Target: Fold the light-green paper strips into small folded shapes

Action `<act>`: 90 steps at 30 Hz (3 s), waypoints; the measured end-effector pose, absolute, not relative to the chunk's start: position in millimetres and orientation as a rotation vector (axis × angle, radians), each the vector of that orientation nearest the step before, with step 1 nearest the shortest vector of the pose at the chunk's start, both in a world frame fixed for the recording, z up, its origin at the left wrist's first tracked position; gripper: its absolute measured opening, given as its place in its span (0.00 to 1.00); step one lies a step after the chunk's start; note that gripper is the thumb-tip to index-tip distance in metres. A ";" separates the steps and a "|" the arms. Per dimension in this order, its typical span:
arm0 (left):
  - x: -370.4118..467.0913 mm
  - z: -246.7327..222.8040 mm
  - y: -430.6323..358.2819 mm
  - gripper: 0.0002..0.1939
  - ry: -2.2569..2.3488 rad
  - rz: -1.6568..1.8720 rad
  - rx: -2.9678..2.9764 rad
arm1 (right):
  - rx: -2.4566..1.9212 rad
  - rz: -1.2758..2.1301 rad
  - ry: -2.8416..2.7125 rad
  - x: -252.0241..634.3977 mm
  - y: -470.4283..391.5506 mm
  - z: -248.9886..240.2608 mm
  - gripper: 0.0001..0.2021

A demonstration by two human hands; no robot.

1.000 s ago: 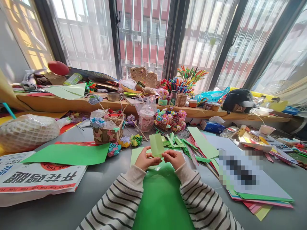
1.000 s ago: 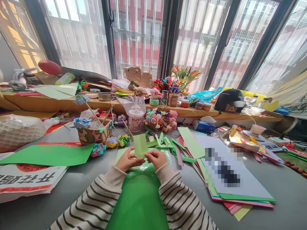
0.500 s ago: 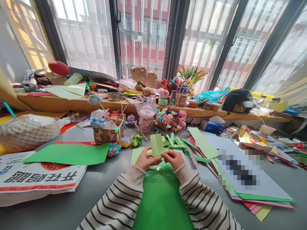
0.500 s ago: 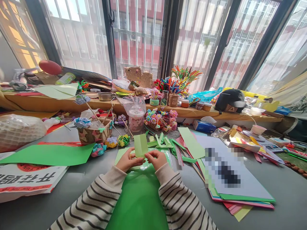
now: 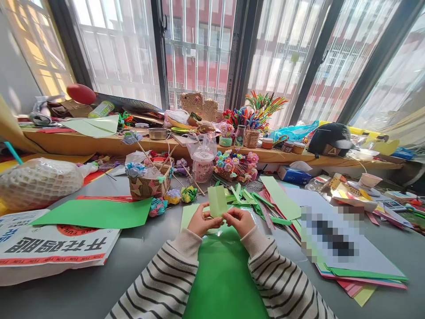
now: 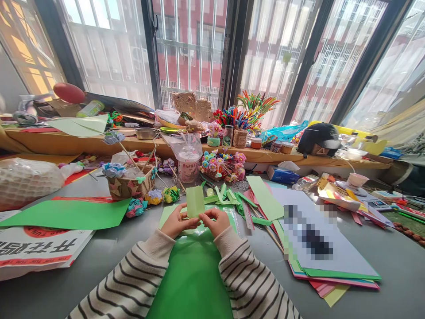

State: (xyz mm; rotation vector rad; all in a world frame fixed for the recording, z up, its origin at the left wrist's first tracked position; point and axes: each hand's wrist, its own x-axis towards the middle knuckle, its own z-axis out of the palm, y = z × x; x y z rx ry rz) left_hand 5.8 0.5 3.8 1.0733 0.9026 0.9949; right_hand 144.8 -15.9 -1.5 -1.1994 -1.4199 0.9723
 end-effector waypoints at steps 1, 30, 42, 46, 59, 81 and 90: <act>6.0 3.2 0.5 0.36 0.898 0.996 1.091 | -1.199 0.966 -1.426 144.7 -15.9 -1.7 0.10; 6.3 -2.4 0.9 0.32 0.838 0.991 1.174 | -1.155 1.080 -1.295 141.3 -16.9 0.3 0.13; 6.3 -3.7 1.0 0.31 0.836 0.974 1.214 | -1.150 1.089 -1.285 140.7 -18.5 4.0 0.13; 6.5 -2.8 0.9 0.30 0.832 1.021 1.224 | -1.126 1.102 -1.296 142.4 -16.8 1.1 0.13; 9.3 -14.1 5.0 0.33 0.769 0.994 1.244 | -1.197 0.934 -1.491 144.8 -15.5 -1.6 0.11; 7.9 0.4 -1.5 0.28 0.798 1.069 1.229 | -1.228 0.992 -1.349 148.4 -17.2 3.1 0.12; 6.2 1.7 -0.4 0.29 0.847 1.039 1.177 | -1.184 1.004 -1.361 146.6 -15.2 -1.9 0.11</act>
